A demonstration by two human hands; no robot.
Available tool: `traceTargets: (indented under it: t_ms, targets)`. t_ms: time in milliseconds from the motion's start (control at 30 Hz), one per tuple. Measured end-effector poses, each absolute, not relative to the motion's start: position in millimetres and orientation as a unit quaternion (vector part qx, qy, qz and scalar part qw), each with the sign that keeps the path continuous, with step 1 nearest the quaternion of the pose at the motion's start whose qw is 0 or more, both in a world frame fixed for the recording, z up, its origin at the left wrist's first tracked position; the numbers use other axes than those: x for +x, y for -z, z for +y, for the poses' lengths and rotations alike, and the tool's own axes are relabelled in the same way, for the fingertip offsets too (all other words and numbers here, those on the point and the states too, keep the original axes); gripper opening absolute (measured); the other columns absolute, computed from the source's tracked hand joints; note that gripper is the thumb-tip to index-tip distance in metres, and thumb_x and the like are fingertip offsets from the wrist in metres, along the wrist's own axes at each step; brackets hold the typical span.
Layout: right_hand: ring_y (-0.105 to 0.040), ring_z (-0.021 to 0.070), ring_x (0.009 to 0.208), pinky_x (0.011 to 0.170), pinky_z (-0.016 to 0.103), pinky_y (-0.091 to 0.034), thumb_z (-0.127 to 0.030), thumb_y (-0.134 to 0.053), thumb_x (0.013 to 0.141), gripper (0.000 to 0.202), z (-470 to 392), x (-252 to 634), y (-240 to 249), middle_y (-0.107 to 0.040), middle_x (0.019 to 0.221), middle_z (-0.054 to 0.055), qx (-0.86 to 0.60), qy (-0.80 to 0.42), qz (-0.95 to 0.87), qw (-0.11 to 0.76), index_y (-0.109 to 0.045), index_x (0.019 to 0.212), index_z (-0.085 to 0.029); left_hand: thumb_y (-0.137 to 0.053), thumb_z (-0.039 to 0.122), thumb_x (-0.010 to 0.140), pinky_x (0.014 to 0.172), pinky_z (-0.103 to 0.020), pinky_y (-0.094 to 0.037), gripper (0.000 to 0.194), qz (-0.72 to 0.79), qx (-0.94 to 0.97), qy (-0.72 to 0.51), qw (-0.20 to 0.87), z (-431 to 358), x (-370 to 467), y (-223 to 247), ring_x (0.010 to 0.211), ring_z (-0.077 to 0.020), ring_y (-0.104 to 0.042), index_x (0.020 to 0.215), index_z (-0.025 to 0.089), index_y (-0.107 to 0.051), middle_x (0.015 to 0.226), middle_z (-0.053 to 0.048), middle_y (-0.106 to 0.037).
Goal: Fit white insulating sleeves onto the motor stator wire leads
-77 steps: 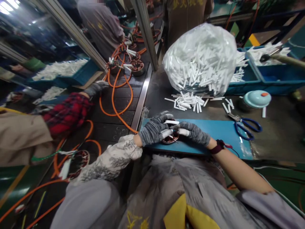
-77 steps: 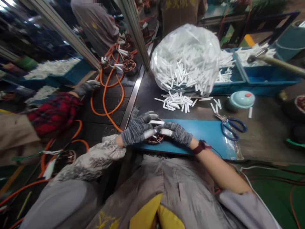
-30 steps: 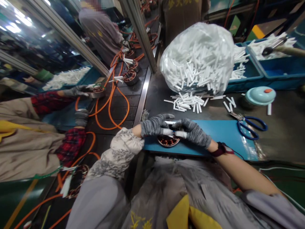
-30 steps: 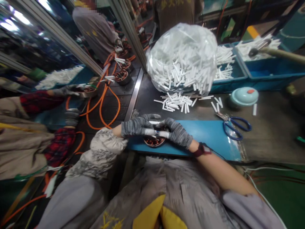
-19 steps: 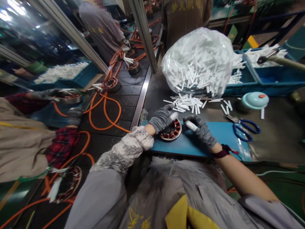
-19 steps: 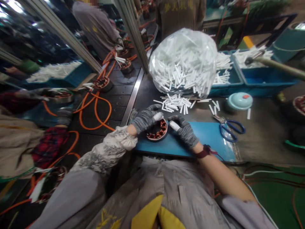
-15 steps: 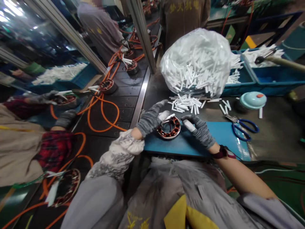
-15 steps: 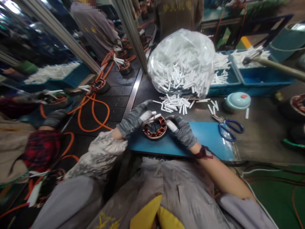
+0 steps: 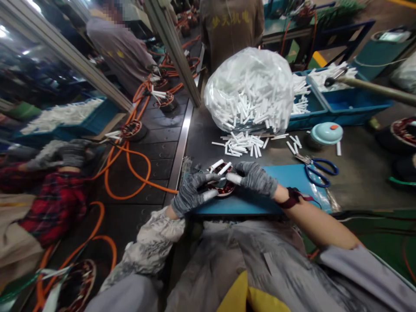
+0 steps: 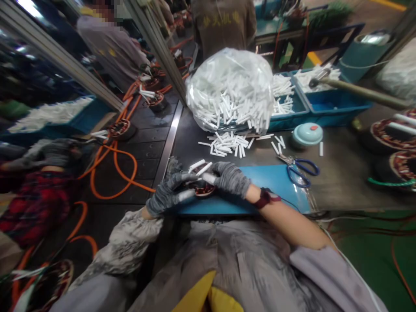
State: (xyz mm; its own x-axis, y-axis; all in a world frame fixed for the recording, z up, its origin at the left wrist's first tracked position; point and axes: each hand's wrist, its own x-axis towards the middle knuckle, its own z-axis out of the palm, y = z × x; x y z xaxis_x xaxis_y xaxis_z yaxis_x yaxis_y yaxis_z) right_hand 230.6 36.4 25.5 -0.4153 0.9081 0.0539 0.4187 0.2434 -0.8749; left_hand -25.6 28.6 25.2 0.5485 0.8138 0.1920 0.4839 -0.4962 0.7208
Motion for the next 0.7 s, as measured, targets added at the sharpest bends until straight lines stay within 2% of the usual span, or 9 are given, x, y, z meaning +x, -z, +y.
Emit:
traceTargets:
  t_ms: [67,133,233,333,433,500,567,633,700]
  targets:
    - [-0.058,0.0163,0.074,0.071,0.029,-0.045,-0.056,-0.058,0.095,0.041,19,245,-15,-0.071,0.083,0.003,-0.436,-0.476,-0.697,0.312,-0.075,0.094,-0.019,-0.072,0.040,0.088,0.123,-0.060,-0.029,0.038,0.360,0.860,-0.247,0.265,26,-18,-21,0.114,-0.0295,-0.069,0.125,0.029,-0.070,0.119,-0.005,-0.075]
    - [-0.058,0.0157,0.074,0.073,0.029,-0.047,-0.057,-0.059,0.095,0.041,1,255,-3,-0.070,0.082,0.002,-0.440,-0.512,-0.663,0.323,-0.074,0.089,-0.019,-0.073,0.038,0.086,0.127,-0.060,-0.017,0.040,0.325,0.898,-0.217,0.203,22,-8,-13,0.124,-0.0312,-0.065,0.125,0.029,-0.070,0.124,-0.006,-0.074]
    - [-0.056,0.0144,0.066,0.068,0.028,-0.047,-0.060,-0.058,0.095,0.047,-17,259,9,-0.066,0.070,0.000,-0.472,-0.536,-0.621,0.322,-0.069,0.074,-0.019,-0.075,0.033,0.084,0.124,-0.060,-0.024,0.044,0.316,0.923,-0.182,0.124,12,7,3,0.133,-0.0345,-0.059,0.128,0.029,-0.068,0.135,-0.010,-0.068]
    - [-0.061,0.0169,0.069,0.071,0.030,-0.049,-0.061,-0.059,0.093,0.044,-14,265,7,-0.071,0.075,0.002,-0.504,-0.492,-0.630,0.326,-0.074,0.080,-0.021,-0.074,0.032,0.084,0.117,-0.059,-0.036,0.044,0.366,0.908,-0.189,0.080,6,15,20,0.128,-0.0356,-0.062,0.128,0.031,-0.067,0.133,-0.011,-0.070]
    - [-0.069,0.0242,0.089,0.084,0.037,-0.052,-0.061,-0.058,0.094,0.042,12,295,-2,-0.076,0.098,0.006,-0.559,-0.381,-0.656,0.334,-0.077,0.105,-0.025,-0.078,0.038,0.081,0.108,-0.058,-0.045,0.043,0.427,0.870,-0.237,0.064,10,18,33,0.115,-0.0360,-0.068,0.122,0.029,-0.069,0.116,-0.010,-0.076]
    - [-0.068,0.0305,0.098,0.090,0.045,-0.051,-0.059,-0.057,0.093,0.046,35,328,-4,-0.075,0.106,0.013,-0.675,-0.186,-0.642,0.314,-0.075,0.111,-0.021,-0.079,0.039,0.079,0.107,-0.059,-0.045,0.044,0.465,0.841,-0.268,0.061,16,19,38,0.112,-0.0362,-0.069,0.120,0.028,-0.069,0.110,-0.010,-0.077]
    - [-0.064,0.0374,0.104,0.092,0.055,-0.048,-0.057,-0.053,0.094,0.047,58,362,2,-0.071,0.110,0.022,-0.755,0.008,-0.622,0.208,-0.075,0.100,-0.015,-0.078,0.041,0.080,0.111,-0.060,-0.042,0.046,0.489,0.819,-0.292,0.075,23,20,42,0.115,-0.0363,-0.067,0.122,0.026,-0.067,0.112,-0.009,-0.075]
    - [-0.062,0.0423,0.105,0.088,0.060,-0.046,-0.053,-0.053,0.093,0.046,74,385,12,-0.069,0.102,0.028,-0.768,0.038,-0.617,0.167,-0.072,0.084,-0.012,-0.074,0.046,0.082,0.116,-0.059,-0.040,0.048,0.484,0.807,-0.325,0.096,26,18,44,0.122,-0.0372,-0.063,0.123,0.023,-0.066,0.117,-0.009,-0.073]
    - [-0.061,0.0450,0.104,0.085,0.062,-0.046,-0.045,-0.053,0.092,0.040,81,394,19,-0.067,0.094,0.030,-0.772,0.040,-0.621,0.129,-0.069,0.079,-0.011,-0.065,0.050,0.088,0.117,-0.056,-0.040,0.044,0.472,0.799,-0.355,0.108,26,15,46,0.127,-0.0373,-0.059,0.121,0.021,-0.065,0.117,-0.008,-0.071]
